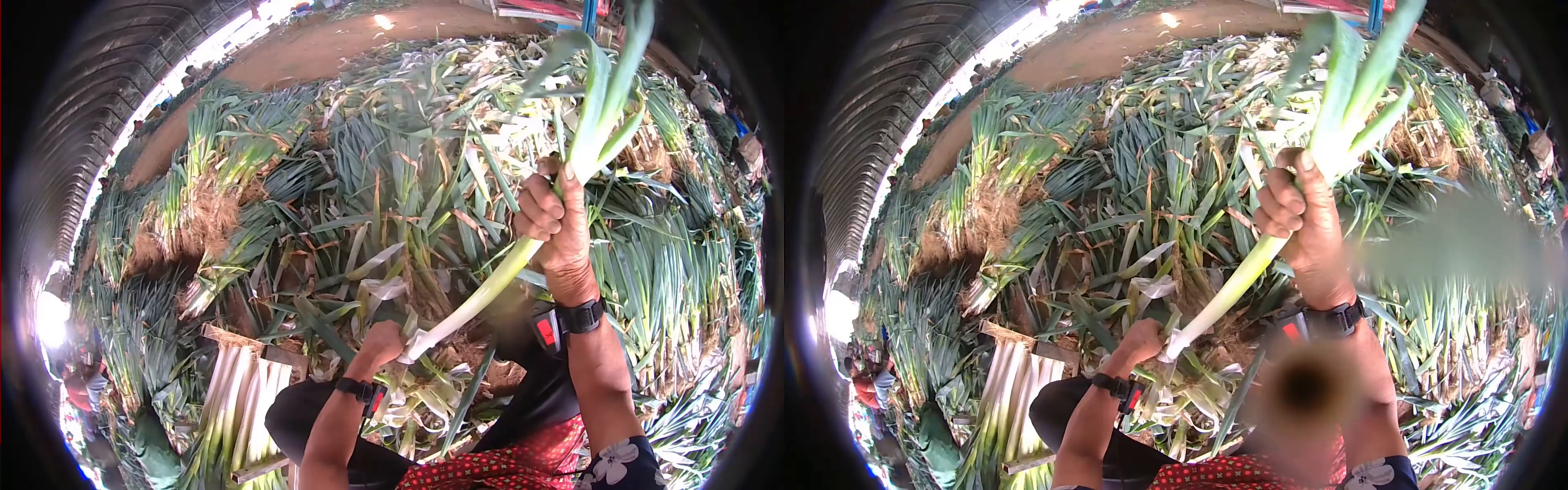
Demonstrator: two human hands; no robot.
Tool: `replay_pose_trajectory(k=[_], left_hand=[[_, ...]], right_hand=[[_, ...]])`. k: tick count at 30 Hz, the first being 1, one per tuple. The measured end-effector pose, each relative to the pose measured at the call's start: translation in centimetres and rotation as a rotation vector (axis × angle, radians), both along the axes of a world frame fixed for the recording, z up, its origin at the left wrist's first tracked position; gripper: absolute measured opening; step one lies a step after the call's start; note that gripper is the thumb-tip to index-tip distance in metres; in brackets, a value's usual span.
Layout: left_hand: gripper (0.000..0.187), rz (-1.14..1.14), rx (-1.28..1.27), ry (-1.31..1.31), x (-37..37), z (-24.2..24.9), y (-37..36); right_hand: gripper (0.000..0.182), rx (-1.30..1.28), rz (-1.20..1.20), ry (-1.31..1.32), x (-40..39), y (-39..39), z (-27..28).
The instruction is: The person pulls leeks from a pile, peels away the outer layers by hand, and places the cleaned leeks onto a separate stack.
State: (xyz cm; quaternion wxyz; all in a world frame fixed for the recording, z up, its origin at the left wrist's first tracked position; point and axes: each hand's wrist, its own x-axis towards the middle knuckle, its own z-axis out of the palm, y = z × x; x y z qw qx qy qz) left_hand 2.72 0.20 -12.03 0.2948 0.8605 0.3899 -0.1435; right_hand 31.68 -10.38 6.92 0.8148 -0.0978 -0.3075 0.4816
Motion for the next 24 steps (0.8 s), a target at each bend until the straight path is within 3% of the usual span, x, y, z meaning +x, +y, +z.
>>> replay_pose_trajectory(k=[4, 5, 6, 9, 10, 12, 13, 14, 16, 17, 21, 23, 24], left_hand=[[0.021, 0.002, -0.170, -0.166, 0.4, 1.1, 0.2], [0.020, -0.180, -0.006, -0.395, 0.2, 0.0, 0.3], [0.020, -0.180, -0.005, -0.398, 0.6, 0.8, 0.2], [0.020, 0.043, -0.217, -0.452, 1.9, 5.0, -1.6], [0.020, 0.044, -0.221, -0.450, 2.1, 4.7, -1.9], [0.018, -0.172, -0.038, -0.323, 1.9, 2.9, -2.3], [0.020, -0.236, 0.035, -0.258, 0.8, -3.8, -1.7], [0.020, -0.231, 0.031, -0.253, -0.5, -5.3, -1.6], [0.023, -0.280, 0.088, -0.072, -2.1, -4.6, -0.7], [0.025, -0.094, 0.034, 0.103, -2.0, -4.4, -0.4], [0.027, 0.031, 0.019, 0.113, -3.9, -5.3, 3.1], [0.039, 0.174, -0.088, -0.030, -3.3, -1.0, 3.6], [0.045, 0.251, -0.291, -0.309, -2.7, 0.9, 2.9]], right_hand=[[0.023, -0.013, -0.048, 0.050, 1.3, -0.5, 0.2], [0.023, 0.046, 0.016, 0.113, 1.8, -0.8, 0.6], [0.026, 0.107, 0.075, 0.243, 2.0, -1.2, 1.2], [0.034, 0.260, 0.227, 0.305, 3.9, -1.6, 1.3], [0.034, 0.256, 0.226, 0.308, 3.9, -1.7, 1.3], [0.035, 0.254, 0.206, 0.369, 3.4, -1.7, 1.2], [0.034, 0.253, 0.175, 0.356, 3.2, -1.8, 1.2], [0.034, 0.249, 0.179, 0.363, 3.2, -2.0, 1.3], [0.033, 0.254, 0.135, 0.258, 3.8, -2.4, 1.6], [0.033, 0.259, 0.129, 0.261, 4.0, -2.5, 1.5], [0.029, 0.230, 0.036, 0.126, 4.9, -3.1, 1.1], [0.027, 0.209, -0.009, 0.139, 6.3, -3.2, 0.9], [0.026, 0.182, -0.059, 0.155, 7.2, -3.4, 0.7]])
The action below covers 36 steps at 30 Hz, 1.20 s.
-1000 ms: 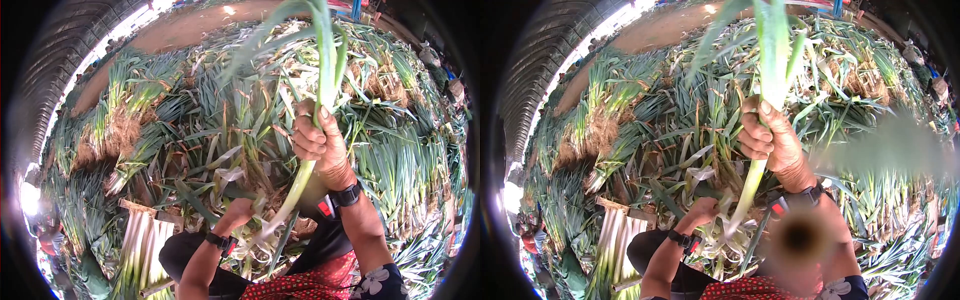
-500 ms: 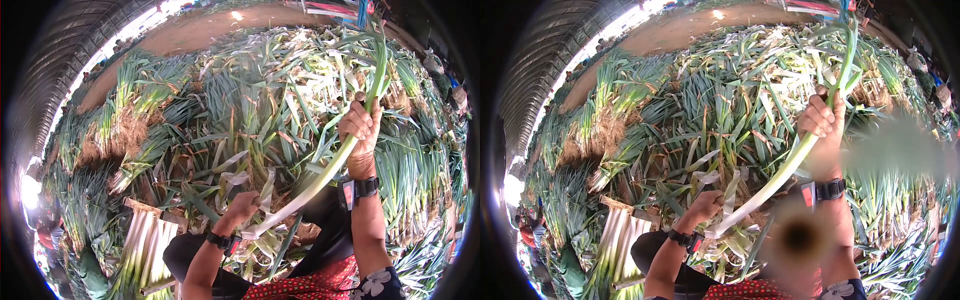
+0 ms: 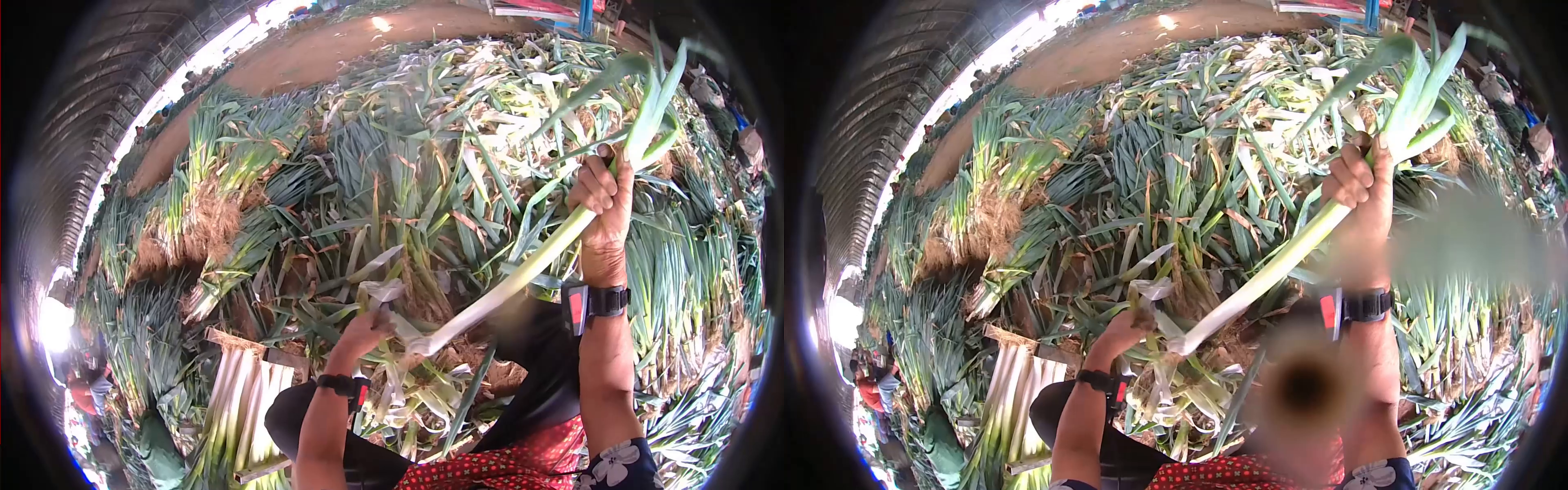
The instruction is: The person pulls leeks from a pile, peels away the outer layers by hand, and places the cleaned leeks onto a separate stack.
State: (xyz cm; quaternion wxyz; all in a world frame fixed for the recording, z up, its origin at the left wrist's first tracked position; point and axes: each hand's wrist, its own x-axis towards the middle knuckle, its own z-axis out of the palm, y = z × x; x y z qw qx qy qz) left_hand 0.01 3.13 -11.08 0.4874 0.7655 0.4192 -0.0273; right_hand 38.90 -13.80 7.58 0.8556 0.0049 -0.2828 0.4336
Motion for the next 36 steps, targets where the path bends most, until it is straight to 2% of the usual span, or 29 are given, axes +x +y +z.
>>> replay_pose_trajectory(k=[1, 2, 4, 5, 7, 8, 11, 14, 15, 18, 20, 22, 24, 26, 30, 32, 34, 36], left_hand=[[0.051, 0.081, -0.183, -0.288, 0.7, 1.7, -0.8], [0.051, 0.064, -0.180, -0.288, 1.2, 2.7, -1.3], [0.070, -0.189, -0.568, -0.752, 1.8, 4.3, -2.3], [0.070, -0.203, -0.568, -0.750, 2.0, 5.2, -3.0], [0.059, -0.198, -0.820, -0.821, 2.3, 7.1, -4.5], [0.059, -0.210, -0.818, -0.821, 2.7, 8.0, -4.9], [0.072, 0.033, -0.954, -0.921, 3.8, 9.6, -6.4], [0.077, 0.106, -1.013, -1.047, 4.7, 10.4, -8.0], [0.077, 0.010, -1.091, -1.094, 5.5, 12.4, -8.9], [0.076, -0.003, -1.075, -1.009, 5.3, 12.8, -9.8], [0.074, 0.026, -1.042, -1.017, 5.1, 14.1, -10.8], [0.067, 0.020, -0.874, -0.934, 3.8, 14.7, -11.7], [0.062, 0.043, -0.776, -0.737, 2.3, 15.4, -12.8], [0.059, -0.055, -0.539, -0.629, 1.3, 15.0, -13.3], [0.056, -0.076, -0.398, -0.651, 0.0, 16.0, -15.1], [0.061, 0.089, -0.514, -0.644, -0.7, 15.9, -16.1], [0.059, 0.076, -0.516, -0.652, -1.6, 15.3, -16.4], [0.049, 0.062, -0.320, -0.699, -1.8, 14.7, -17.0]], right_hand=[[0.026, -0.025, -0.046, 0.025, 1.0, -0.2, -0.4], [0.024, -0.068, -0.077, 0.043, 2.0, -0.4, -1.0], [0.022, -0.162, -0.181, 0.144, 3.7, -0.5, -2.5], [0.023, -0.210, -0.219, 0.241, 4.3, -0.5, -3.1], [0.025, -0.255, -0.245, 0.326, 6.0, -0.9, -5.0], [0.029, -0.261, -0.241, 0.355, 6.9, -1.1, -6.0], [0.030, -0.370, -0.340, 0.470, 7.3, -1.4, -6.9], [0.029, -0.406, -0.350, 0.570, 8.4, -1.7, -8.0], [0.029, -0.435, -0.380, 0.590, 8.5, -1.8, -8.2], [0.028, -0.482, -0.330, 0.615, 9.4, -2.3, -9.2], [0.026, -0.509, -0.380, 0.585, 10.0, -2.5, -10.0], [0.024, -0.658, -0.525, 0.557, 10.1, -2.6, -10.5], [0.023, -0.710, -0.537, 0.537, 10.4, -2.5, -11.5], [0.023, -0.848, -0.497, 0.510, 11.0, -2.1, -12.6], [0.022, -0.917, -0.488, 0.534, 9.4, -0.8, -11.7], [0.022, -0.926, -0.487, 0.504, 9.0, 0.0, -11.8], [0.022, -0.939, -0.487, 0.475, 8.7, 0.4, -11.8], [0.023, -0.991, -0.397, 0.485, 8.5, 0.8, -11.7]])
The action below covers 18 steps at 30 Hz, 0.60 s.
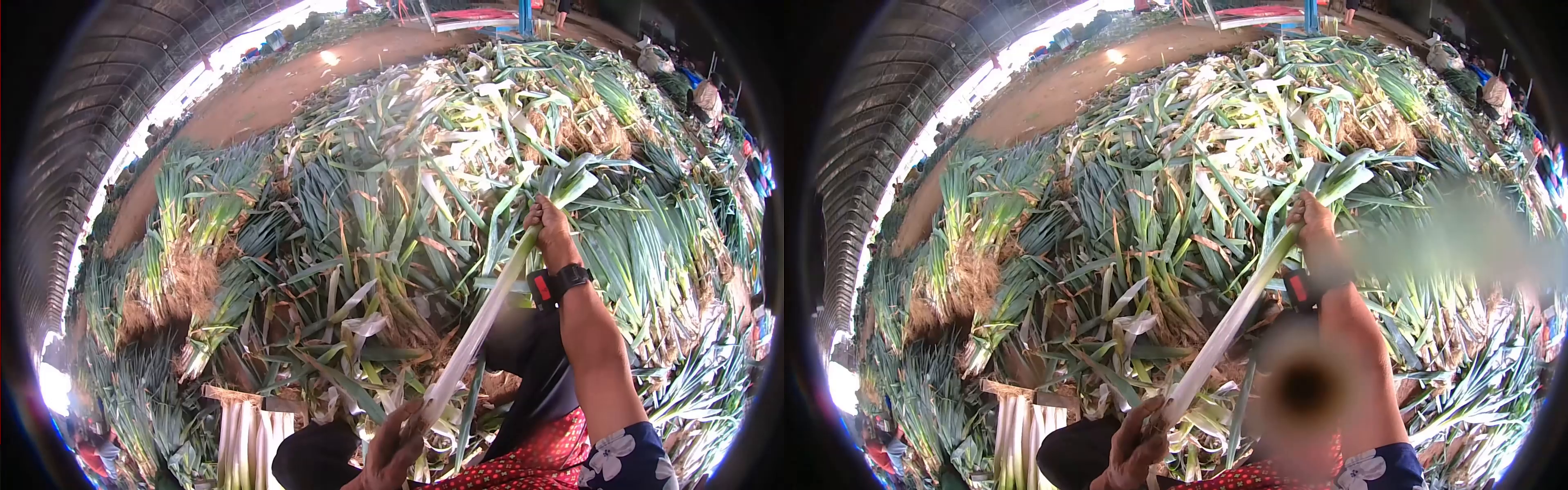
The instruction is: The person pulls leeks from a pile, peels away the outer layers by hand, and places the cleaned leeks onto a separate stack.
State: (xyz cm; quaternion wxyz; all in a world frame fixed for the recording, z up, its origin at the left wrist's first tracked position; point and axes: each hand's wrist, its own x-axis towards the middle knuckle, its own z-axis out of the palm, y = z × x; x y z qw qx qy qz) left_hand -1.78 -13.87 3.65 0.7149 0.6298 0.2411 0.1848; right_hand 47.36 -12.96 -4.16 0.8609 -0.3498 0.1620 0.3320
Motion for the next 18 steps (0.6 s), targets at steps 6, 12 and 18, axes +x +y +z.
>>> replay_pose_trajectory(k=[6, 12, 18], left_hand=[[0.059, -0.044, -0.144, -0.105, -1.6, -0.3, -0.7], [0.061, -0.029, 0.060, -0.021, -4.0, 1.9, -1.1], [0.058, 0.045, 0.090, 0.006, -5.3, 3.1, -0.2]], right_hand=[[0.023, -0.053, 0.002, -0.066, -1.0, 0.7, -0.3], [0.020, -0.067, -0.063, -0.074, 0.4, -0.3, -0.6], [0.021, -0.040, -0.107, -0.041, 1.3, -1.9, -0.6]])
